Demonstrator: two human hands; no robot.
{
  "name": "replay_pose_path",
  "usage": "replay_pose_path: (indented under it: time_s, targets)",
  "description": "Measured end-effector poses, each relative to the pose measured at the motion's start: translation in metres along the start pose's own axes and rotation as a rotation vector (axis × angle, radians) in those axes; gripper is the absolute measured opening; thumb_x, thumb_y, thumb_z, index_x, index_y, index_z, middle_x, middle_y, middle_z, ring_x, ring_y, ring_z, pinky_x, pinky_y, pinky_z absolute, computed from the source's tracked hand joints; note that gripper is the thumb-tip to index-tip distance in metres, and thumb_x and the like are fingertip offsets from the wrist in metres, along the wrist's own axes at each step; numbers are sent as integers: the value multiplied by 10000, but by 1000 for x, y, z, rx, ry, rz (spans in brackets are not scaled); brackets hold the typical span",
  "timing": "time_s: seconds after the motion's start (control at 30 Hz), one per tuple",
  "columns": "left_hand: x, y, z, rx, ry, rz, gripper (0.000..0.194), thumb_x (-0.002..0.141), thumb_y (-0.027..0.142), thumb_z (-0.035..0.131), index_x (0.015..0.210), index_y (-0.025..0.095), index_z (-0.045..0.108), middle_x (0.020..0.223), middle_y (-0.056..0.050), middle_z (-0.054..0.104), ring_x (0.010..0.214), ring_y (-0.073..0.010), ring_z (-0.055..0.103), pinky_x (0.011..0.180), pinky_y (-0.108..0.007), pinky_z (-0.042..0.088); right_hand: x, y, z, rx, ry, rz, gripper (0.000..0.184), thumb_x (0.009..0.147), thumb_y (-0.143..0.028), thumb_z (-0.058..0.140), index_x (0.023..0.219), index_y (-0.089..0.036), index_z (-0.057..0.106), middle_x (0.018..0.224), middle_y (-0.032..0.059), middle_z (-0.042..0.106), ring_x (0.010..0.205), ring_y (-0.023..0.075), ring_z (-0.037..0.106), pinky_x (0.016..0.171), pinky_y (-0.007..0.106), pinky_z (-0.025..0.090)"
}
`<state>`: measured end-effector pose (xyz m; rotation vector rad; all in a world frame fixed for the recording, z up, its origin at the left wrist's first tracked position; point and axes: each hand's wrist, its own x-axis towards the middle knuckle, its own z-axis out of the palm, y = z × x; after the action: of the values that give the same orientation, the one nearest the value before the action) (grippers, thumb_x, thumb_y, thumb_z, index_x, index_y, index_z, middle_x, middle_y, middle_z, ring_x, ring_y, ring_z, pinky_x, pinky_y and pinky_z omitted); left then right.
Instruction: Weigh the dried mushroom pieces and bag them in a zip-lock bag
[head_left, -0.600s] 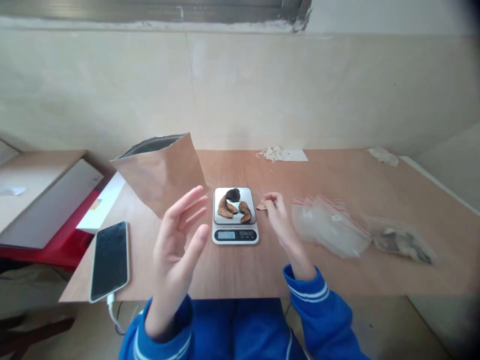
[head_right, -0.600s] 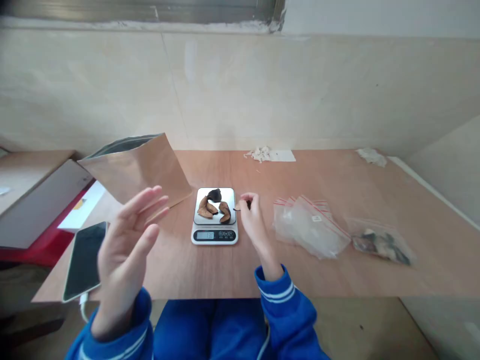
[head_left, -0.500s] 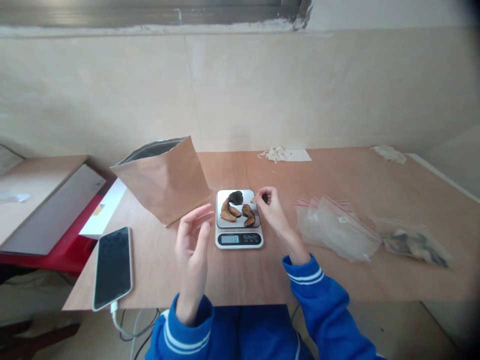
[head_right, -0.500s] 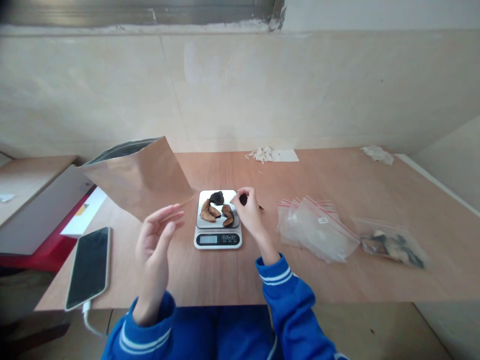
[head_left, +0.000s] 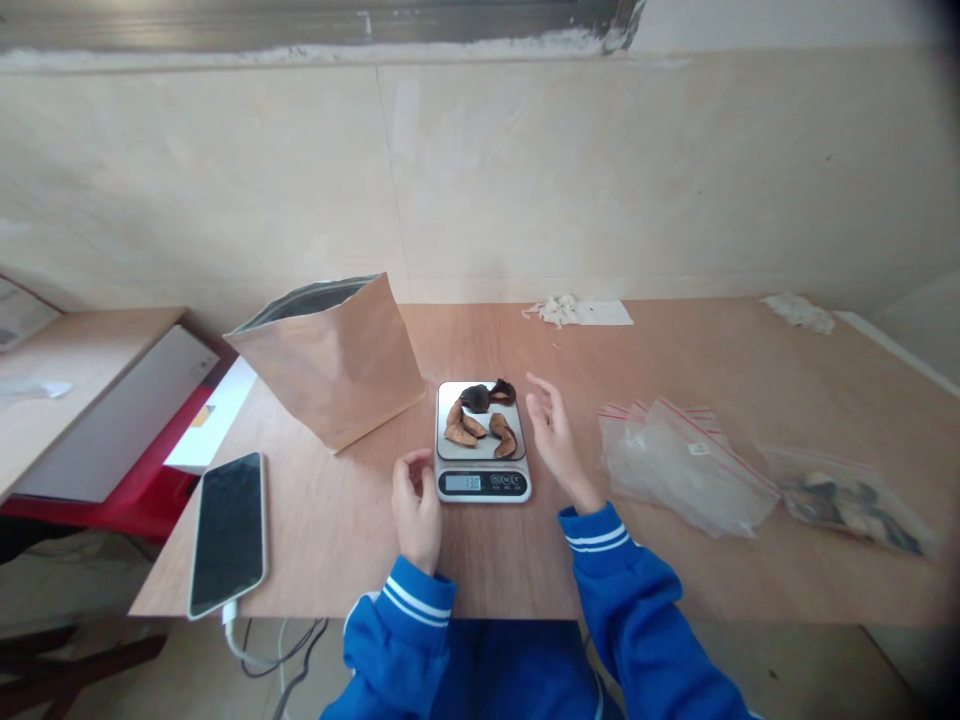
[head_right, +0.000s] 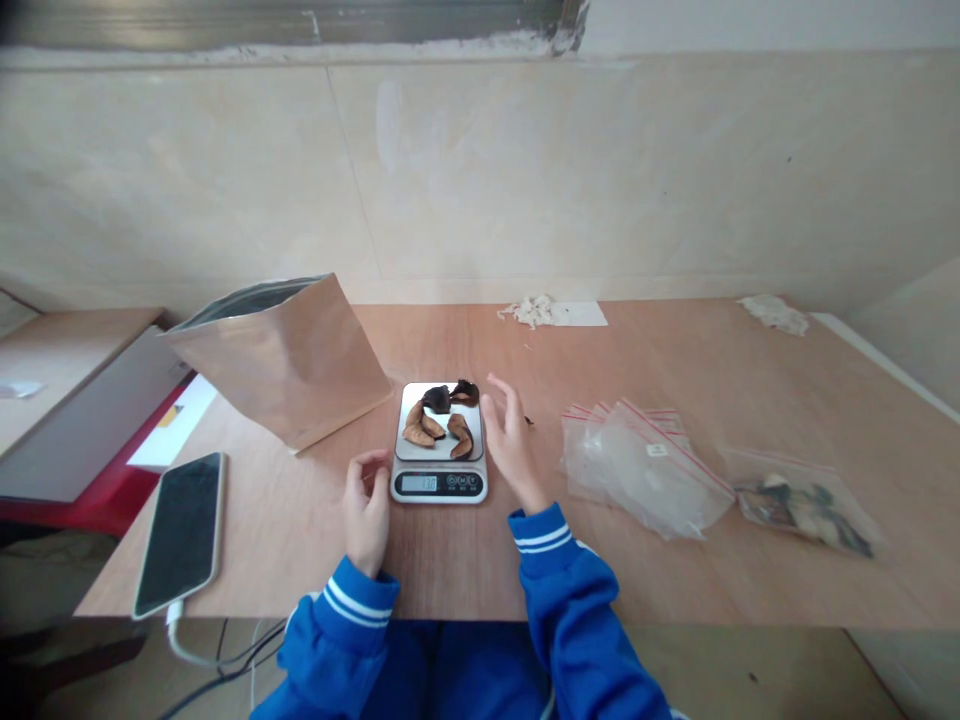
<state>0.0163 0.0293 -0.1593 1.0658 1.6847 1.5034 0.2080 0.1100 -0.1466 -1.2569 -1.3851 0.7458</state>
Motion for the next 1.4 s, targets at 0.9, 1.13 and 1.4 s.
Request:
replay_pose_path:
  time_s: [0.9, 1.13, 1.4]
  targets:
    - [1, -6, 0, -49, -105, -6, 230, 912, 227, 443, 1099, 171, 564, 1137, -108, 655, 1044, -199, 637, 953, -380, 496, -32, 10, 13, -43, 79, 50, 602, 973, -581, 301, 1412, -201, 463, 1495, 102, 409, 1417, 215, 326, 1192, 474, 245]
    - [6, -17, -9, -75, -80, -58, 230, 892, 252, 479, 1102, 168, 525, 1193, -128, 616, 1032, -198, 640, 911, -375, 521, -97, 18, -17, -112, 212, -20, 398, 968, -426, 422, 1217, -185, 618, 1336, 140, 569, 1284, 270, 498, 1102, 540, 370]
    - [58, -6, -19, 86, -78, 25, 311, 863, 179, 494, 1174, 183, 507, 1219, -117, 608, 1145, -220, 585, 1028, -410, 444, -109, 23, -26, -49, 298, 71, 376, 940, -450, 448, 1078, -172, 660, 1217, 152, 633, 1175, 283, 577, 1026, 526, 457]
